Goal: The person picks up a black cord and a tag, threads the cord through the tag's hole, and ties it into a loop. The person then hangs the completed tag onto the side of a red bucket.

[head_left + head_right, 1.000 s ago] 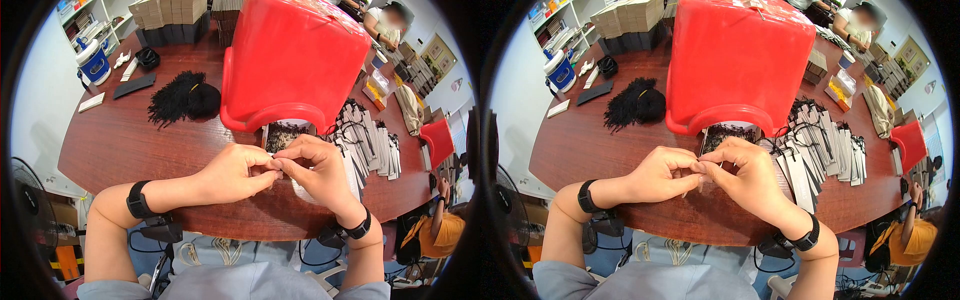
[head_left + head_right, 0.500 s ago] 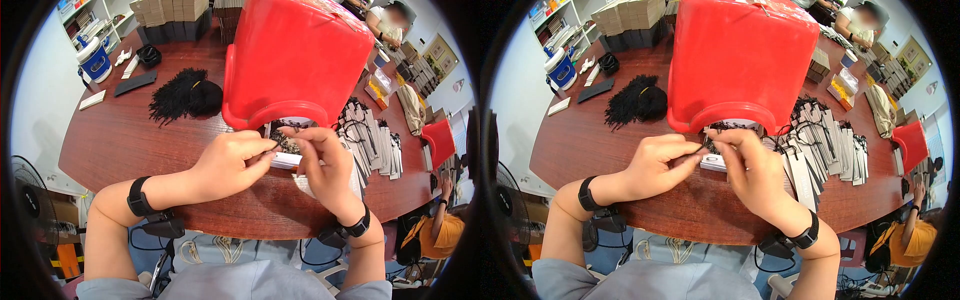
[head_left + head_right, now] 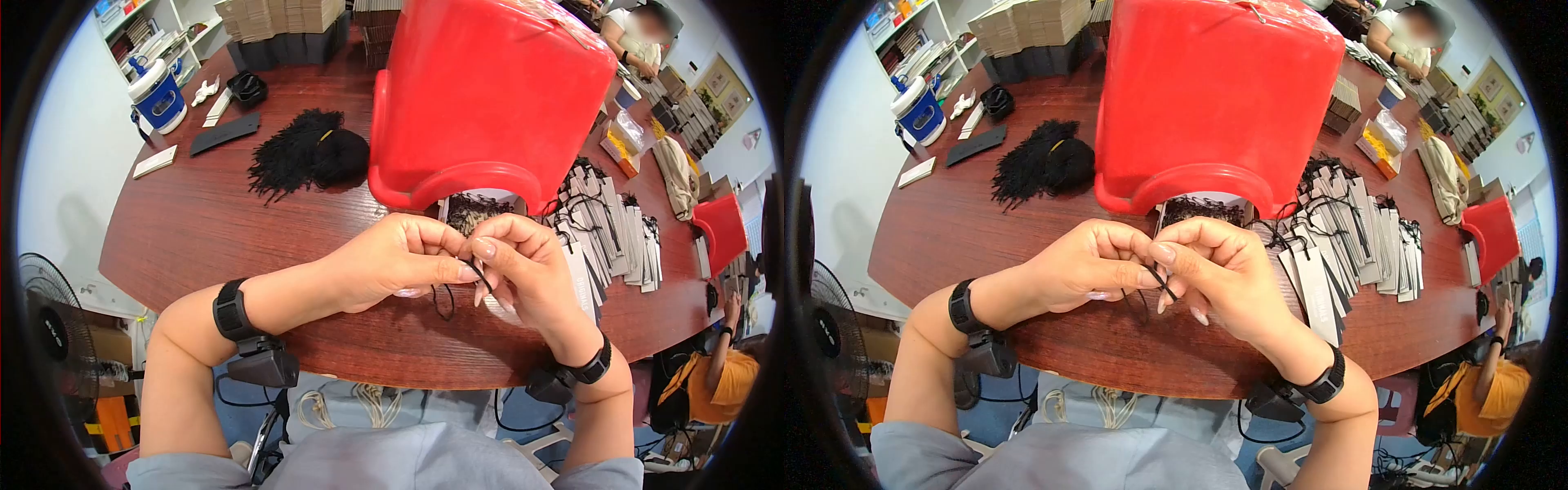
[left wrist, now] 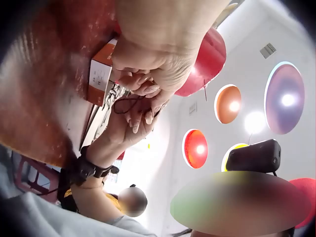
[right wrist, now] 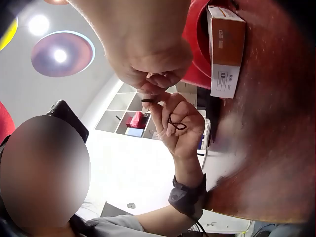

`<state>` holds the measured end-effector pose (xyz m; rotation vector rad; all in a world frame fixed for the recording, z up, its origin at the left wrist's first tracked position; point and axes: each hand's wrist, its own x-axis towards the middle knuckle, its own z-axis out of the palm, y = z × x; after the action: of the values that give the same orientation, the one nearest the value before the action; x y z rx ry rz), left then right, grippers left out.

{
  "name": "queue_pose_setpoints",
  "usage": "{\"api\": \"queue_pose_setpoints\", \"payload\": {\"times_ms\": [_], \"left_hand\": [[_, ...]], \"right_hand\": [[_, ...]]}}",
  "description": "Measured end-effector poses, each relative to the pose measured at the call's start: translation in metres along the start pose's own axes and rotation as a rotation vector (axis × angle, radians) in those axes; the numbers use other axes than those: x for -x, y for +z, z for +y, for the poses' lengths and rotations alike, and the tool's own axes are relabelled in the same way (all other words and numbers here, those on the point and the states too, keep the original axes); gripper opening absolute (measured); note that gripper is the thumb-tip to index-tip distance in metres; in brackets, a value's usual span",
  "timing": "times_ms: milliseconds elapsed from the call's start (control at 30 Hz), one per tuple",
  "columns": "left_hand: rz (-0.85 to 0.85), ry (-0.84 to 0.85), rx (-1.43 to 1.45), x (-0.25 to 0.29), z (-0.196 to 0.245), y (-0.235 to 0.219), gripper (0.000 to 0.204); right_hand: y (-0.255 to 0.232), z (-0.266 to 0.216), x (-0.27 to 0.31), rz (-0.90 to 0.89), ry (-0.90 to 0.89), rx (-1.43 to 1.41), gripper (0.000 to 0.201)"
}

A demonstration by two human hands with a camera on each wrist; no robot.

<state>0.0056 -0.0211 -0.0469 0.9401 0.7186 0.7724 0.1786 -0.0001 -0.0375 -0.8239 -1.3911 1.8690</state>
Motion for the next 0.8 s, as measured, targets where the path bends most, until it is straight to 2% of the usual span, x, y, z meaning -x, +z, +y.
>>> {"api": "queue_pose_setpoints", "payload": {"times_ms": [67,200,400,467,500,533,567,633,700,767,800], "left_hand": [[-0.073,-0.001,0.004,-0.002,-0.003,-0.006,0.017],[-0.089,-0.007,0.04,-0.002,-0.006,-0.008,0.018],[-0.065,0.04,0.085,-0.002,-0.007,-0.008,0.013],[0.049,0.125,-0.087,0.002,-0.003,-0.003,0.012],[0.047,0.124,-0.087,0.003,-0.002,-0.002,0.012],[0.121,0.176,-0.194,0.004,-0.002,-0.002,0.012],[0.196,0.228,-0.301,0.005,-0.002,-0.001,0.012],[0.226,0.257,-0.309,0.003,-0.004,0.0,0.011],[0.295,0.362,-0.393,0.003,-0.007,0.002,0.01],[0.316,0.423,-0.485,0.003,-0.012,0.003,0.011],[0.339,0.484,-0.576,0.003,-0.015,0.003,0.012]], "right_hand": [[-0.002,0.001,-0.001,-0.029,-0.012,-0.042,0.015],[-0.004,0.002,-0.001,-0.056,0.003,-0.066,0.014],[-0.009,-0.003,-0.003,-0.115,0.031,-0.099,0.013],[-0.009,-0.005,-0.003,-0.133,0.032,-0.105,0.013],[-0.009,-0.007,-0.004,-0.026,-0.038,-0.031,0.012],[-0.008,-0.008,-0.004,0.08,-0.108,0.044,0.012],[-0.008,-0.007,-0.005,0.081,-0.109,0.045,0.012],[-0.007,-0.003,-0.006,0.129,-0.336,0.239,0.011],[-0.009,0.0,-0.007,0.113,-0.365,0.297,0.012],[-0.01,0.003,-0.007,0.101,-0.427,0.583,0.013],[-0.007,0.005,-0.006,0.134,-0.401,0.561,0.014]]}}
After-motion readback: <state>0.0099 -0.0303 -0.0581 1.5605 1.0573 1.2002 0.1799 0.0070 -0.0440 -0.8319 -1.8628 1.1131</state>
